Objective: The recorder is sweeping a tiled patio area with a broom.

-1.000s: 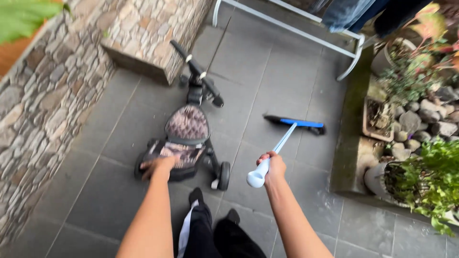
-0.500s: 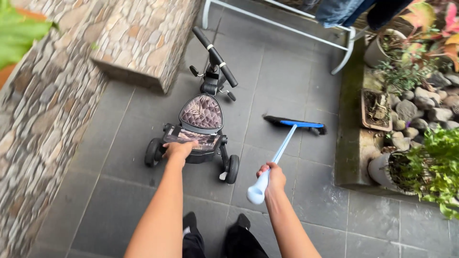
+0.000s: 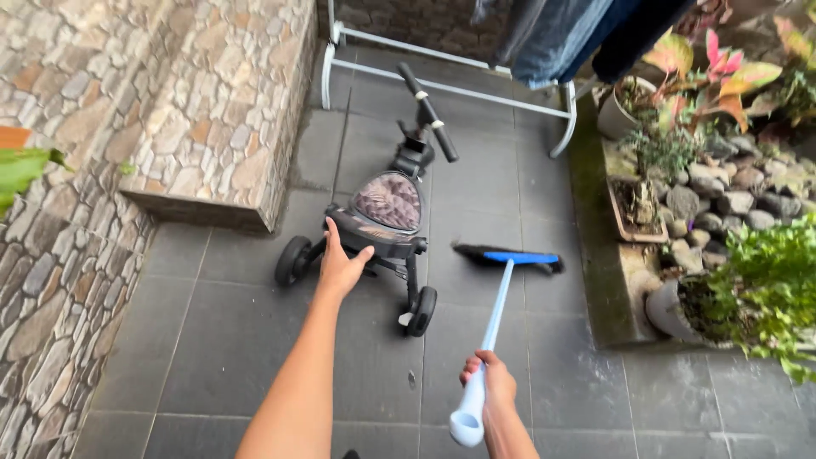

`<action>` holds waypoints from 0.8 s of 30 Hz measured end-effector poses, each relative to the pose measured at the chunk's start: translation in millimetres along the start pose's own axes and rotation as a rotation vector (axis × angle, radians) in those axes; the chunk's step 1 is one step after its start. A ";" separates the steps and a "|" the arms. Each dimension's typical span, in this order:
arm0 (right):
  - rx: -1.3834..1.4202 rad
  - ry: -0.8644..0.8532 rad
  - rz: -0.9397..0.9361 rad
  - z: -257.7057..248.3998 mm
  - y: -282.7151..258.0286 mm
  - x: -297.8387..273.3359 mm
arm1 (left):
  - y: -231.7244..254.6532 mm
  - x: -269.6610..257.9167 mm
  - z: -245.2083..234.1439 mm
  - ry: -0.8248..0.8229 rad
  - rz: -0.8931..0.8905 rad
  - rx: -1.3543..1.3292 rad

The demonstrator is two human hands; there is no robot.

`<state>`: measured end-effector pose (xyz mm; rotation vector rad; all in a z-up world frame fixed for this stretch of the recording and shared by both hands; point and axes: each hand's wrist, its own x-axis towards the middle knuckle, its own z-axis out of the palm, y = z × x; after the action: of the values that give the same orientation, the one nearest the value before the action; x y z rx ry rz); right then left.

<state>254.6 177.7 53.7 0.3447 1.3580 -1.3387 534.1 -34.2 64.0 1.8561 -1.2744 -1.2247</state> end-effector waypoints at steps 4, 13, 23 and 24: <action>0.027 -0.098 0.016 -10.1 -21.1 -0.5 | -3.8 -28.5 -4.9 0.053 0.068 -0.045; 0.199 -0.201 0.011 -34.5 -71.8 -74.0 | -22.7 -156.3 9.1 0.123 0.047 -0.154; 0.365 -0.305 0.300 -78.4 -124.0 -311.7 | -18.6 -329.6 25.2 0.173 -0.081 -0.161; 0.370 -0.298 0.351 -73.2 -121.4 -346.0 | -22.1 -337.1 22.1 0.189 -0.089 -0.148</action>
<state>229.4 365.0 376.2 0.5791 0.7582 -1.2784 480.4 286.3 159.0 1.8869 -0.9838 -1.1266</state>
